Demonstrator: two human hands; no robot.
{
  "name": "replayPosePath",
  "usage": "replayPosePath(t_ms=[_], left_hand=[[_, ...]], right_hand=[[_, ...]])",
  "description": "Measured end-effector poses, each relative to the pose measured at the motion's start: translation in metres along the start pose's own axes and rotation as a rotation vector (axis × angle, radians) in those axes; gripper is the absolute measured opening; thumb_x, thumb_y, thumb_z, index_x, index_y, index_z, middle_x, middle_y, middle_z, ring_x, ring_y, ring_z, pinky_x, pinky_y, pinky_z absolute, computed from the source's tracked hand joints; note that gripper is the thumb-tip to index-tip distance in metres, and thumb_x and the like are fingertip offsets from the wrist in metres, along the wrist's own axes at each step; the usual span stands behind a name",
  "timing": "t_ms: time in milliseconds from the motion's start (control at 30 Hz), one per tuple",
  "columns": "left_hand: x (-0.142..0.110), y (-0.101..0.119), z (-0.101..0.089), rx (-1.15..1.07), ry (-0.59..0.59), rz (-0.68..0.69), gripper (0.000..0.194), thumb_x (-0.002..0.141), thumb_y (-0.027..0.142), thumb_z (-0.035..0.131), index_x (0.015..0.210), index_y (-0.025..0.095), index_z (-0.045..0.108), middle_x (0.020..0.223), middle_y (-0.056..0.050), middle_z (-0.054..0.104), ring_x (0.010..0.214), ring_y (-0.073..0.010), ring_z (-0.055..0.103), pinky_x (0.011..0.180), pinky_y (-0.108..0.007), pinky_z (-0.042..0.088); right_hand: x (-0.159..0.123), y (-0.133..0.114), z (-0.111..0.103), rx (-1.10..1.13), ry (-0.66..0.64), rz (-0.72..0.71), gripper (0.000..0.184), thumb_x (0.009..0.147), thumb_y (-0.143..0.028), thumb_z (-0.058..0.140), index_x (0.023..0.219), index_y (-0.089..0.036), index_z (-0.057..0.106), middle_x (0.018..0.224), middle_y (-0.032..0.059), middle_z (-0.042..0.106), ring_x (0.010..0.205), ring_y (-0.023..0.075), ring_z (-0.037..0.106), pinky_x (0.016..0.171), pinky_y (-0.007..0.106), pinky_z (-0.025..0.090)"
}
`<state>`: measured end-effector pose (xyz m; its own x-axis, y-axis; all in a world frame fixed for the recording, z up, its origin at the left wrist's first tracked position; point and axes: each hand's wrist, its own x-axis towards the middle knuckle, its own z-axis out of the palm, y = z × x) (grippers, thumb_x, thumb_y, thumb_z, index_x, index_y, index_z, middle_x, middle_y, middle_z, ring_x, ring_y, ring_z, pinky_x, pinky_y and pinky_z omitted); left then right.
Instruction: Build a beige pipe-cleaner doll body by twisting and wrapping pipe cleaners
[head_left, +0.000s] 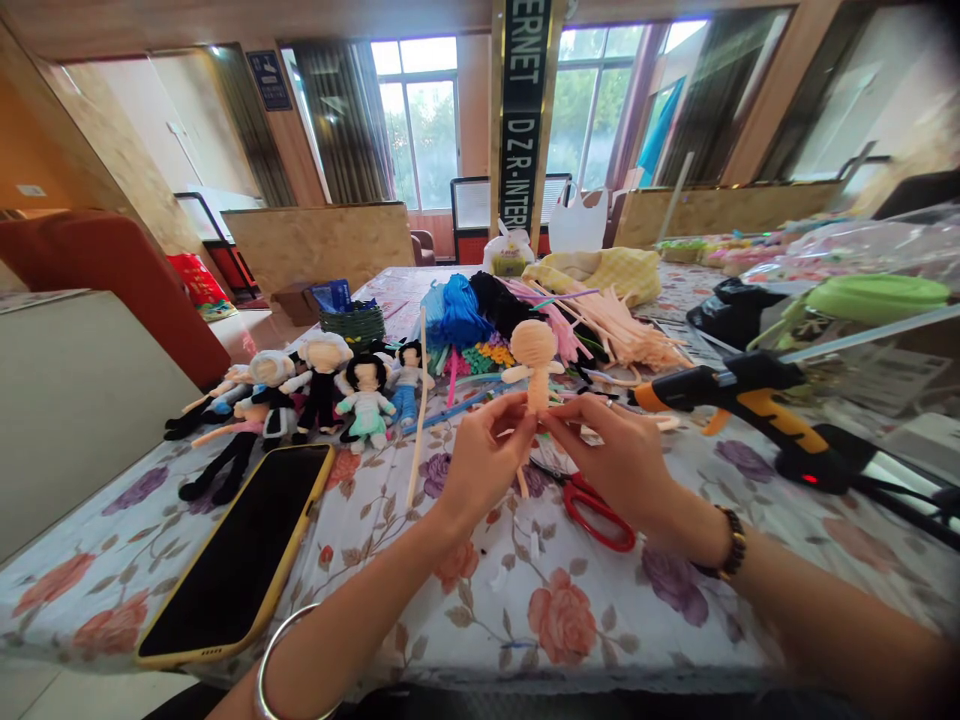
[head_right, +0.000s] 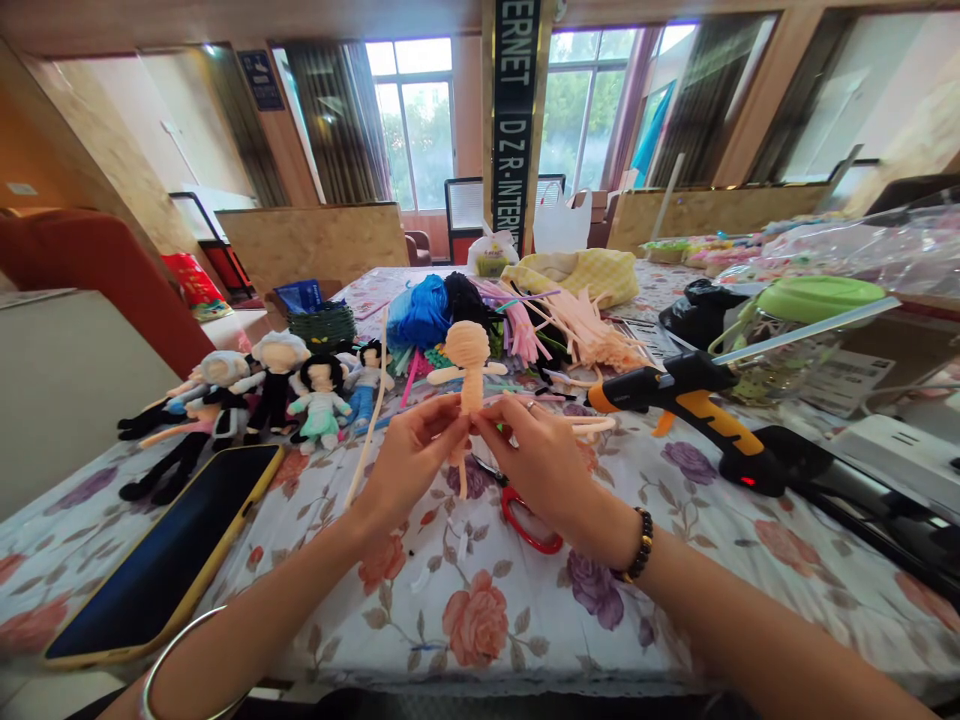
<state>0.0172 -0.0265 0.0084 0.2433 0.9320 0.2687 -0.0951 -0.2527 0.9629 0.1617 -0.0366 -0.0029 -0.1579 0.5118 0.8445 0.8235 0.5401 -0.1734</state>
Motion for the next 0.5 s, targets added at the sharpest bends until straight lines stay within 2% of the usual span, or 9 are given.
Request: replayPosePath(t_ms=[100, 267, 500], left_hand=[[-0.0002, -0.0015, 0.0014, 0.037, -0.019, 0.047, 0.023, 0.081, 0.021, 0.055, 0.101, 0.011, 0.061, 0.096, -0.009, 0.068, 0.081, -0.0140, 0.061, 0.073, -0.023, 0.048], [-0.0004, -0.0082, 0.0038, 0.060, -0.041, 0.098, 0.024, 0.086, 0.021, 0.049, 0.107, 0.014, 0.057, 0.103, -0.009, 0.064, 0.082, -0.0129, 0.058, 0.077, -0.024, 0.045], [0.0008, -0.0069, 0.0016, 0.079, 0.059, 0.002, 0.021, 0.084, 0.022, 0.051, 0.101, 0.012, 0.059, 0.086, -0.006, 0.062, 0.071, -0.0125, 0.057, 0.068, -0.024, 0.045]], right_hand=[[0.0010, -0.0018, -0.0007, 0.052, 0.002, 0.017, 0.008, 0.083, -0.024, 0.060, 0.076, -0.020, 0.059, 0.069, 0.0000, 0.071, 0.060, 0.0145, 0.065, 0.054, 0.024, 0.045], [0.0009, -0.0037, -0.0013, 0.090, -0.006, 0.022, 0.006, 0.083, -0.023, 0.060, 0.077, -0.021, 0.059, 0.071, 0.0001, 0.071, 0.062, 0.0147, 0.066, 0.055, 0.024, 0.047], [0.0007, -0.0062, -0.0008, 0.109, -0.070, 0.034, 0.005, 0.084, -0.021, 0.057, 0.080, -0.021, 0.060, 0.074, 0.0014, 0.070, 0.065, 0.0153, 0.066, 0.057, 0.025, 0.048]])
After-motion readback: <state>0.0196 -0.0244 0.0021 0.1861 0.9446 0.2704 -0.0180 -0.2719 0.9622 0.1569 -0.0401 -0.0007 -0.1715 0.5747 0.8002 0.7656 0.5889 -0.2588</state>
